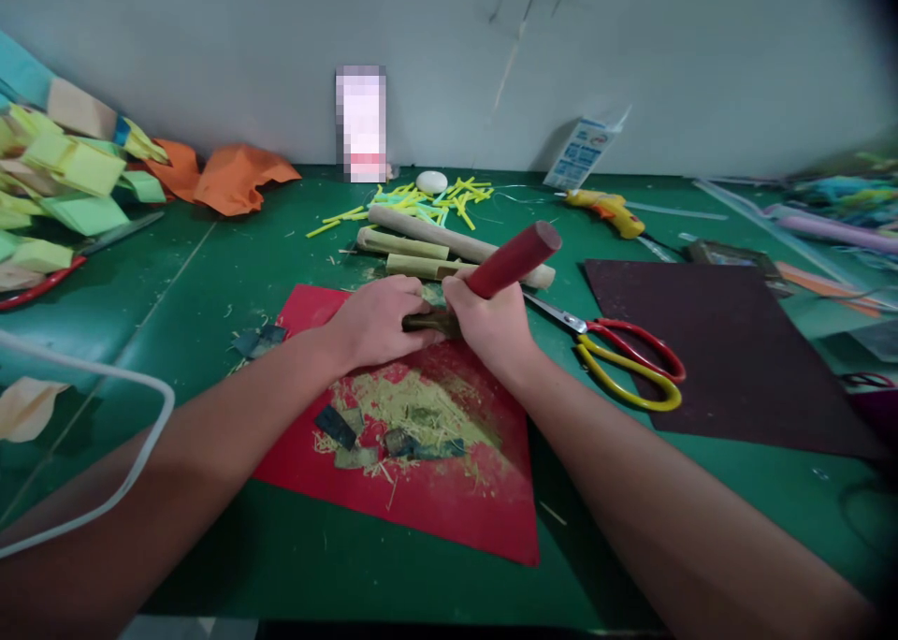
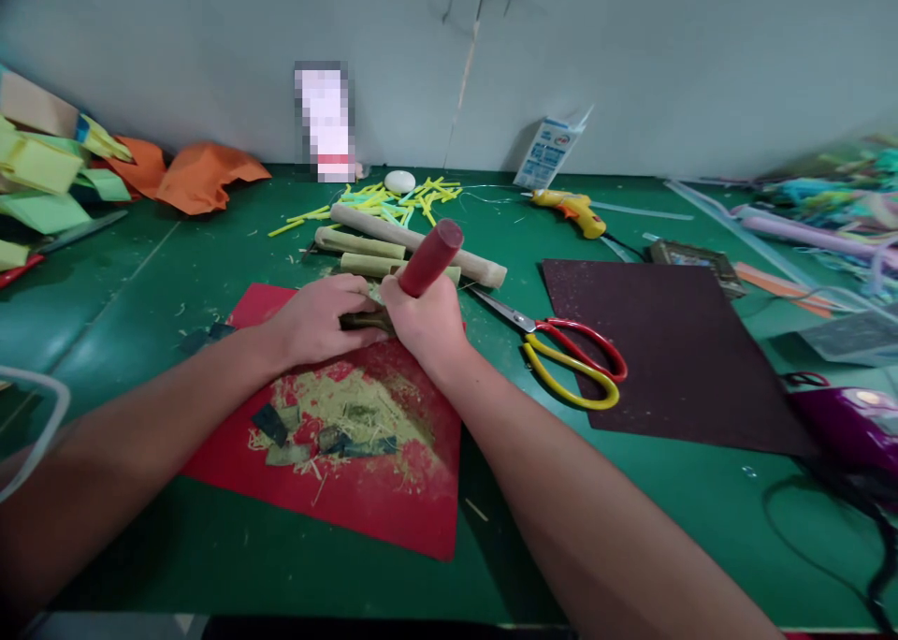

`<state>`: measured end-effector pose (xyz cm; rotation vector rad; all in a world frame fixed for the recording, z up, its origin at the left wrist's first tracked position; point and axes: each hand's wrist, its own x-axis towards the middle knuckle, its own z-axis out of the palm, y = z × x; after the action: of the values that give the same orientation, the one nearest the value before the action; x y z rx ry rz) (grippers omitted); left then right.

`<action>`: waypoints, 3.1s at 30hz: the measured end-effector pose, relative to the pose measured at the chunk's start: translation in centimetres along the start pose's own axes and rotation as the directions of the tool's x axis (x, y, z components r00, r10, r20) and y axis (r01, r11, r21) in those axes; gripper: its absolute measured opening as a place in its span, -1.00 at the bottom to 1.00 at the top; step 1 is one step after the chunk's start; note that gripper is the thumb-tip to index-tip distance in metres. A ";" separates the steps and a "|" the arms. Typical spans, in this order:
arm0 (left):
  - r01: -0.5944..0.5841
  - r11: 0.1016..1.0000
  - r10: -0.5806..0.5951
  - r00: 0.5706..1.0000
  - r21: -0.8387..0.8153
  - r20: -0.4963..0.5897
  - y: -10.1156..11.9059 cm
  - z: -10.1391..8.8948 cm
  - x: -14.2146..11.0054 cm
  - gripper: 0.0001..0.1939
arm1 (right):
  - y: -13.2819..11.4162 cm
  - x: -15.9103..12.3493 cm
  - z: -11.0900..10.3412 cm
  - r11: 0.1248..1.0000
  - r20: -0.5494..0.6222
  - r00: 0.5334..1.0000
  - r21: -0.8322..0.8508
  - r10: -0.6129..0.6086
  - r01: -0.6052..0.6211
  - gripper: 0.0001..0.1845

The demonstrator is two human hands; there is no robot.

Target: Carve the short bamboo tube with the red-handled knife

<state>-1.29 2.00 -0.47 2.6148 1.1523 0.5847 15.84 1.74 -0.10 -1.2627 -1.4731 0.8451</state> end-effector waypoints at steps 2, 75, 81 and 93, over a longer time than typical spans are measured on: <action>-0.005 1.000 0.005 1.000 0.003 0.002 -0.1 0.1 0.0 -0.71 | 0.1 0.1 0.1 1.000 0.002 1.000 -0.016 -0.008 0.008 -0.73; 0.028 0.997 -0.026 0.999 -0.068 0.039 0.0 -0.3 0.0 -0.73 | -0.7 -0.2 0.0 0.993 0.069 0.993 -0.067 0.097 -0.092 -0.73; 0.024 0.999 -0.024 0.999 -0.025 0.026 0.0 -0.3 0.0 -0.71 | -0.3 0.3 -0.1 0.998 -0.004 0.998 0.024 0.055 -0.055 -0.75; -0.047 0.999 0.049 0.998 -0.025 0.043 -0.3 -0.2 0.0 -0.70 | -0.2 0.1 0.3 0.990 0.018 0.998 -0.135 0.053 -0.050 -0.71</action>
<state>-1.56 2.20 -0.36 2.6279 1.0658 0.5453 15.46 1.78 0.04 -1.4001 -1.5417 0.8061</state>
